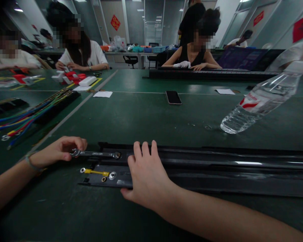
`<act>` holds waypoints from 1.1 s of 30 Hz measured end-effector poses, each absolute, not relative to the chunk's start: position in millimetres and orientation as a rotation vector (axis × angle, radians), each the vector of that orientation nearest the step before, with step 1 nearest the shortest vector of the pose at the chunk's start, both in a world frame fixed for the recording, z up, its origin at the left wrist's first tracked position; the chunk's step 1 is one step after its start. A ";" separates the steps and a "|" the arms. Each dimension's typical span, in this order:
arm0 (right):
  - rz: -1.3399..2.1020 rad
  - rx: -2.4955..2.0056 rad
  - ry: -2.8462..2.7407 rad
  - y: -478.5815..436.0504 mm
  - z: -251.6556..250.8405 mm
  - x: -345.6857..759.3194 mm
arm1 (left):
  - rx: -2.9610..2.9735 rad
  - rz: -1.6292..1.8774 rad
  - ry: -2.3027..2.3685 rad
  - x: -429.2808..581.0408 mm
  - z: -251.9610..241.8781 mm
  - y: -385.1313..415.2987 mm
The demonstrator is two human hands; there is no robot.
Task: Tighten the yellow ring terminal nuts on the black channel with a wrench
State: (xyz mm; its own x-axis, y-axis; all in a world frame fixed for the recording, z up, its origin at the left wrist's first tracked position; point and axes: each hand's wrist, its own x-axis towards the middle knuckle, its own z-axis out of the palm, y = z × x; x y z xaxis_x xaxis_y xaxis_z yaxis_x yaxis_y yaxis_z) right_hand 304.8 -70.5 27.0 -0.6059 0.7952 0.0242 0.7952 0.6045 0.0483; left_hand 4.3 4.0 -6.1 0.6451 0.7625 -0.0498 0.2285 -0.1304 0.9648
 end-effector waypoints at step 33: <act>-0.044 -1.397 -2.813 -69.8 28.2 303.7 | 1.814 0.613 1.340 13.2 0.4 5.0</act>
